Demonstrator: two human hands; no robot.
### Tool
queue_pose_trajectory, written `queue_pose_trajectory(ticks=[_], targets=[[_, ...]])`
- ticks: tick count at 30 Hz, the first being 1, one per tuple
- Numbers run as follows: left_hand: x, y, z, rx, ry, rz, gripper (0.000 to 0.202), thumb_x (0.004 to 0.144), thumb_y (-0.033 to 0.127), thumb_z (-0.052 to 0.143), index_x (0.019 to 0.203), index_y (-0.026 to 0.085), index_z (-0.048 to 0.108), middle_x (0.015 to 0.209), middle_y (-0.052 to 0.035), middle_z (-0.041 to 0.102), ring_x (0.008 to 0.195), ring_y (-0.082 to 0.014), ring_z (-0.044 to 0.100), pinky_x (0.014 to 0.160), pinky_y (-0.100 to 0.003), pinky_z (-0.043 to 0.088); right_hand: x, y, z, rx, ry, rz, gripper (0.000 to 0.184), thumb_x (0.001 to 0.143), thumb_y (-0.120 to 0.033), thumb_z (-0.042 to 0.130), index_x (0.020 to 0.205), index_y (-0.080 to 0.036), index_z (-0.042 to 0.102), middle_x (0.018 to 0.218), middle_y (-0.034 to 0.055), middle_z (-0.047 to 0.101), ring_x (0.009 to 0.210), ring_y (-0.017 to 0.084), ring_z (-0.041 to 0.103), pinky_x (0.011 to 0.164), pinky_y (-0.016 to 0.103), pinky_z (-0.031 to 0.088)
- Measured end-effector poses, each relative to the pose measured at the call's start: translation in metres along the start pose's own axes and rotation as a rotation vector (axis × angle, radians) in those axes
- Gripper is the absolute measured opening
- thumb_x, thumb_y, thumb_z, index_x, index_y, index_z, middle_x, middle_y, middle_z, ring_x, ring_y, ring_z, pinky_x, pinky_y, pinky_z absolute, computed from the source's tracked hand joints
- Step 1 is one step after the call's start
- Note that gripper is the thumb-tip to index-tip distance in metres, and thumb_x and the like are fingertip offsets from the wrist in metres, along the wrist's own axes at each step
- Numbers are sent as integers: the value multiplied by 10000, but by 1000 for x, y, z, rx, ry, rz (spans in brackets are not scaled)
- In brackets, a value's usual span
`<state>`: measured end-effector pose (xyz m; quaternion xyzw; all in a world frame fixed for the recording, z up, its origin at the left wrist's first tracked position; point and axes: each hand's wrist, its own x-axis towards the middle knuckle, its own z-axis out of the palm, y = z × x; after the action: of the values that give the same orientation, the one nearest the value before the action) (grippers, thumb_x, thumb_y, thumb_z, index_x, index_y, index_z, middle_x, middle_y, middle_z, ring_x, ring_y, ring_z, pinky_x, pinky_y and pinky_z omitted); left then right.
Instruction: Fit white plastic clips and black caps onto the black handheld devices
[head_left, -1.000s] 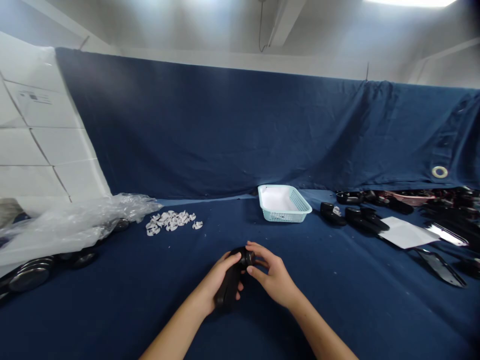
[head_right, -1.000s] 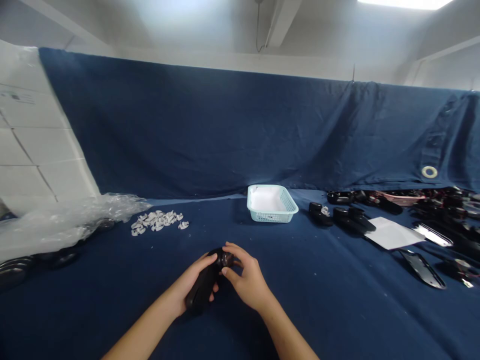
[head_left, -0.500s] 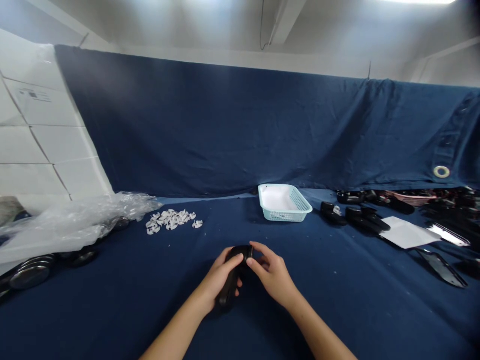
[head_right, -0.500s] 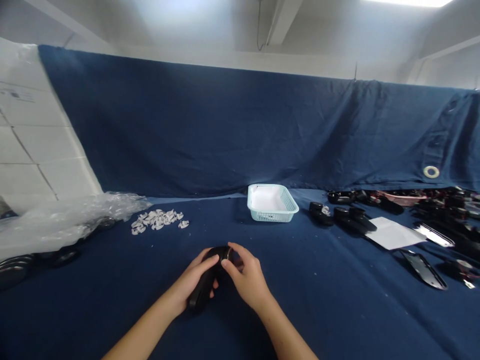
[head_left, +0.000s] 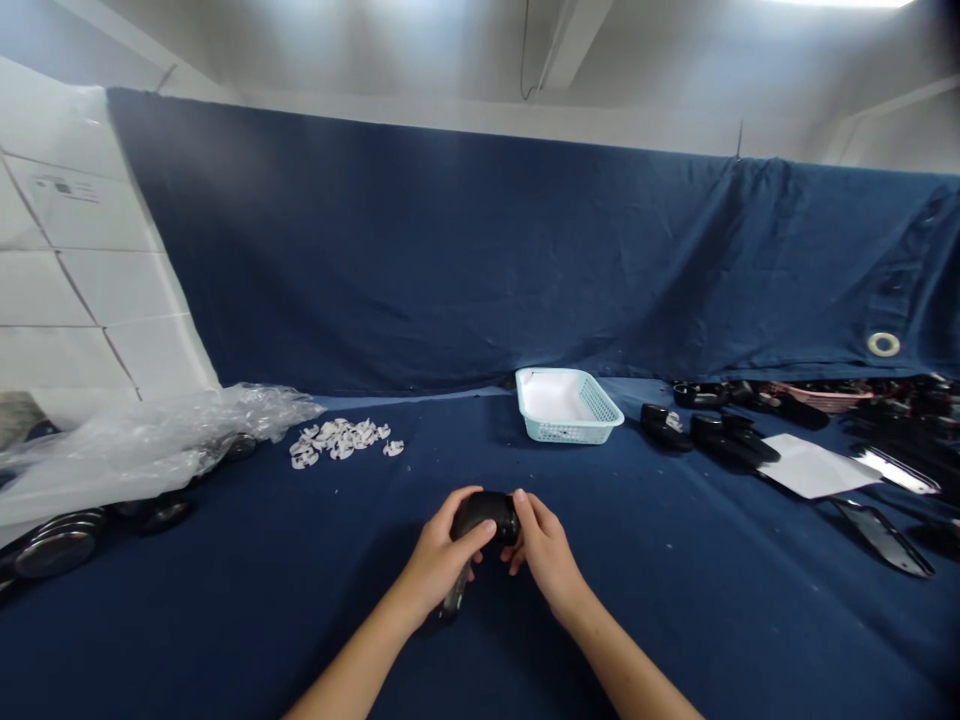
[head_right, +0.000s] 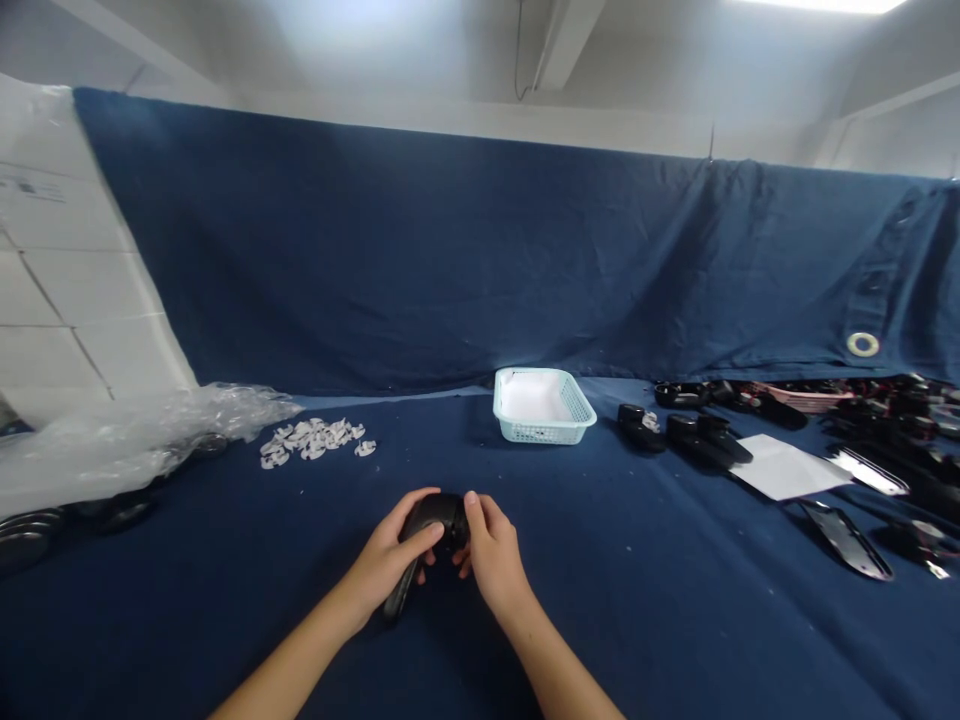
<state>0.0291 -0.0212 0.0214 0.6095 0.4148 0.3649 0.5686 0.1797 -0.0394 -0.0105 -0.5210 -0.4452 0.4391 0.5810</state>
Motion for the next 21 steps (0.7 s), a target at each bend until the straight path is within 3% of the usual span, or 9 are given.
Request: queue_pose_trajectory(ticks=[3, 6, 9, 17, 21], targets=[[0, 0, 0, -17, 10, -39, 610, 747, 458, 662, 1268, 228, 444, 729, 4, 584, 606, -155, 597, 452, -213, 470, 0, 0, -2, -92, 0, -93, 488, 818, -613, 488, 1028, -195, 626, 691, 14, 622, 559, 165, 602, 393, 229, 458], [0, 1, 1, -57, 23, -66, 600, 743, 469, 665, 1256, 241, 453, 720, 7, 588, 592, -151, 603, 443, -206, 467, 0, -1, -5, -155, 14, -194, 420, 841, -542, 512, 1076, -216, 635, 900, 46, 686, 786, 207, 641, 663, 304, 534], [0, 3, 1, -87, 28, -88, 587, 739, 477, 666, 1238, 242, 466, 758, -2, 595, 593, -151, 609, 427, -206, 465, -1, 0, -6, -186, 6, -247, 412, 849, -499, 528, 1138, -220, 618, 992, 60, 690, 916, 227, 631, 846, 354, 493], [-3, 7, 1, -98, 36, -110, 569, 754, 474, 650, 1241, 247, 464, 812, -17, 599, 621, -160, 624, 434, -216, 475, 0, 3, -8, -119, -62, -258, 453, 835, -467, 565, 1224, -234, 564, 1102, 78, 645, 928, 215, 614, 755, 320, 529], [-2, 5, 1, -63, 46, -92, 547, 770, 474, 632, 1234, 242, 458, 769, -5, 577, 597, -154, 609, 424, -212, 467, 2, 4, -8, -73, -47, -187, 508, 794, -477, 615, 1227, -217, 559, 1097, 93, 642, 906, 223, 618, 724, 336, 538]])
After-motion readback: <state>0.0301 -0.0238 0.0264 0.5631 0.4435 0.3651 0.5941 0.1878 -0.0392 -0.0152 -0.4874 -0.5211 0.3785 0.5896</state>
